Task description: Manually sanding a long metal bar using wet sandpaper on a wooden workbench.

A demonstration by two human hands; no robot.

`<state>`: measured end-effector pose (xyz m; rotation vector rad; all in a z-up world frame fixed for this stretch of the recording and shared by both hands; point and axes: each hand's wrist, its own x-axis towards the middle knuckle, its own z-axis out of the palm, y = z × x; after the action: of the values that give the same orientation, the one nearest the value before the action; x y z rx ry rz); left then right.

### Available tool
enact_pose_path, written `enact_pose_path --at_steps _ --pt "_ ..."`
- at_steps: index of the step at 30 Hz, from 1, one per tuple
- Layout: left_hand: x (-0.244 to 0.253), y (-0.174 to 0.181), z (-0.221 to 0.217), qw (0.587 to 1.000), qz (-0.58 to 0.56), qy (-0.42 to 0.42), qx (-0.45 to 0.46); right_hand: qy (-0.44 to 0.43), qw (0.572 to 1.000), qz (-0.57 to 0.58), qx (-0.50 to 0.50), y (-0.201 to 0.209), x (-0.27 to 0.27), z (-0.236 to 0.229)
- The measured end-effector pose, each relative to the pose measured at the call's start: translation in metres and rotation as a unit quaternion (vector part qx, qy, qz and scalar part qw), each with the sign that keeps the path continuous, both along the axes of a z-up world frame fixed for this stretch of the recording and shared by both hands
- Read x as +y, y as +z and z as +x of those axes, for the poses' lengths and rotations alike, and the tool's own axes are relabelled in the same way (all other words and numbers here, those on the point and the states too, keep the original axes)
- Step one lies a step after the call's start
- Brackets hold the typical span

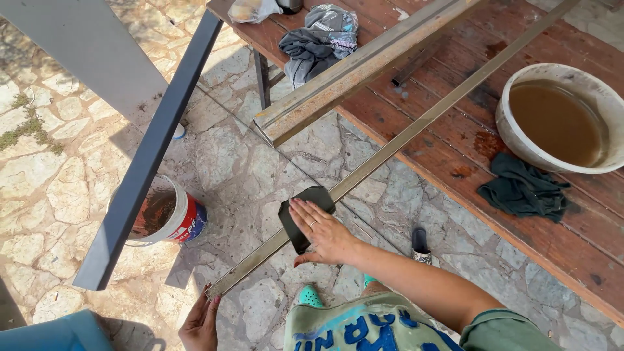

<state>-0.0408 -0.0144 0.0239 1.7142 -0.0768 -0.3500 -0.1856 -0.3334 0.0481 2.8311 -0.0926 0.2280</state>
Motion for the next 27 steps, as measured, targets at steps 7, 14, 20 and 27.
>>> enact_pose_path --at_steps 7,14,20,27 --pt "-0.016 0.000 -0.015 0.997 0.014 0.072 0.021 -0.084 0.980 0.180 -0.001 0.022 -0.195 -0.073" --pt "-0.029 -0.054 -0.045 0.981 0.036 0.093 -0.168 -0.236 0.950 0.192 -0.070 0.033 -0.346 -0.145" --pt "-0.132 0.036 -0.092 0.946 0.089 0.043 -0.309 -0.140 0.988 0.061 0.025 0.018 -0.194 -0.086" --pt "-0.182 0.113 -0.161 0.941 0.143 -0.078 -0.297 -0.181 0.954 0.202 0.131 0.052 -0.250 -0.109"
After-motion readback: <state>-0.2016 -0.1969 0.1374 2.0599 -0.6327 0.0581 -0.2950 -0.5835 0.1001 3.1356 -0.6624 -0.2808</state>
